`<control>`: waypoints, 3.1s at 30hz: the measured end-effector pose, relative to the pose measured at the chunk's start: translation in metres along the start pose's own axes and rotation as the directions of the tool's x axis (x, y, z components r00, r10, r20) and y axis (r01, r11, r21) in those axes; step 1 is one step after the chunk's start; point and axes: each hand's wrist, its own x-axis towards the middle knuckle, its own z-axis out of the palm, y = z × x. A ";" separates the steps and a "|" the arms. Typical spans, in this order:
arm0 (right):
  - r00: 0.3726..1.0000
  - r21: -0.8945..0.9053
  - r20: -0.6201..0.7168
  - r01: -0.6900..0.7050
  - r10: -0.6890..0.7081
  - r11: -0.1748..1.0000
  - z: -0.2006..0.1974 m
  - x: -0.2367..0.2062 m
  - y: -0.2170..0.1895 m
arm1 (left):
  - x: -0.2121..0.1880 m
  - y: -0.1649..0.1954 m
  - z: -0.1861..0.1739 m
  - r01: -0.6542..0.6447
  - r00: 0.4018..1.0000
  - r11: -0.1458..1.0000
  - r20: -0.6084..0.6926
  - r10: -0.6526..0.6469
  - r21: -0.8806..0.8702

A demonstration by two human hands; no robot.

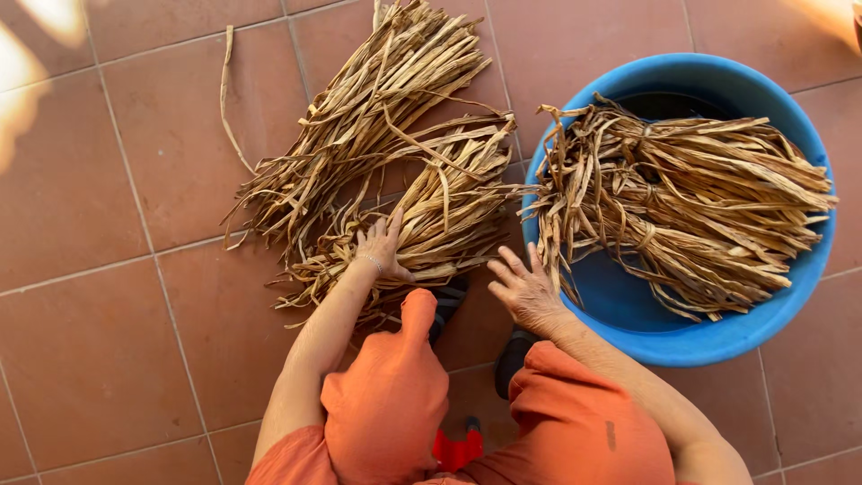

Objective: The person sits on a tiled floor and uses shears to cut dried plant stems into shorter pieces. They pick up bundles of stems, trim them, and place the cut pieces into a blue basin.

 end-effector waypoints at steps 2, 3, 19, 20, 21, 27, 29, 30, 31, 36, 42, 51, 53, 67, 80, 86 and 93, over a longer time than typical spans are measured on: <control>0.996 -0.240 -0.068 -0.079 0.064 0.968 0.021 -0.012 0.015 | 0.000 -0.001 0.016 0.028 0.993 1.000 -0.115 -0.028 -0.004; 0.990 -0.355 -0.103 -0.123 0.092 0.927 0.028 -0.019 0.021 | 0.002 0.001 0.020 0.039 0.984 0.999 -0.171 -0.040 -0.010; 0.968 -0.331 -0.176 -0.229 0.179 0.915 0.030 -0.063 0.055 | -0.015 -0.071 0.010 0.163 0.919 0.985 -0.372 -0.128 0.064; 0.966 -0.308 -0.178 -0.236 0.188 0.922 0.033 -0.068 0.057 | -0.016 -0.069 0.013 0.169 0.929 0.985 -0.342 -0.142 0.048; 0.963 -0.285 -0.179 -0.245 0.199 0.927 0.036 -0.075 0.060 | -0.017 -0.067 0.016 0.173 0.938 0.984 -0.312 -0.154 0.034; 0.990 -0.540 -0.028 -0.130 0.136 0.832 0.045 -0.107 0.092 | -0.041 -0.056 0.018 0.145 0.982 0.981 -0.142 -0.127 0.129; 0.980 -0.593 0.047 -0.130 0.196 0.794 0.047 -0.119 0.098 | -0.056 -0.050 0.027 0.087 0.985 0.981 -0.161 -0.059 0.173; 0.969 -0.617 0.086 -0.132 0.233 0.776 0.045 -0.125 0.100 | -0.062 -0.049 0.029 0.052 0.986 0.979 -0.163 -0.020 0.199; 0.958 -0.625 0.124 -0.128 0.259 0.770 0.044 -0.132 0.104 | -0.067 -0.047 0.033 0.014 0.984 0.971 -0.178 0.029 0.240; 0.939 -0.618 0.184 -0.121 0.292 0.777 0.034 -0.151 0.118 | -0.086 -0.055 0.043 -0.150 0.969 0.934 -0.139 0.204 0.326; 0.899 -0.688 0.238 -0.111 0.368 0.717 0.026 -0.149 0.110 | -0.062 -0.068 0.018 0.089 0.986 0.893 -0.164 -0.017 0.441; 0.888 -0.347 0.198 -0.332 0.415 0.877 -0.016 -0.114 0.073 | -0.016 -0.079 -0.045 0.214 0.975 0.977 -0.057 -0.213 0.017; 0.761 -0.106 0.392 -0.520 0.516 0.848 -0.037 -0.097 0.073 | -0.012 -0.074 -0.071 0.211 0.976 0.977 -0.045 -0.213 -0.043; 0.851 0.557 0.380 -0.524 0.363 0.645 -0.067 0.114 -0.005 | -0.016 -0.039 -0.086 -0.231 0.854 0.940 -0.515 0.072 -0.252; 0.678 0.556 0.268 0.471 0.684 -0.685 0.002 0.141 -0.034 | -0.067 -0.046 -0.046 -0.474 0.868 0.836 -0.308 0.390 -0.278; 0.624 0.763 0.134 0.431 0.770 -0.482 -0.008 0.141 -0.035 | -0.081 -0.052 -0.130 -0.380 0.923 0.925 -0.068 0.378 -0.014; 0.659 0.793 -0.023 0.470 0.752 -0.388 -0.038 0.143 -0.066 | -0.091 -0.002 -0.137 -0.613 0.747 0.789 -0.359 0.560 -0.043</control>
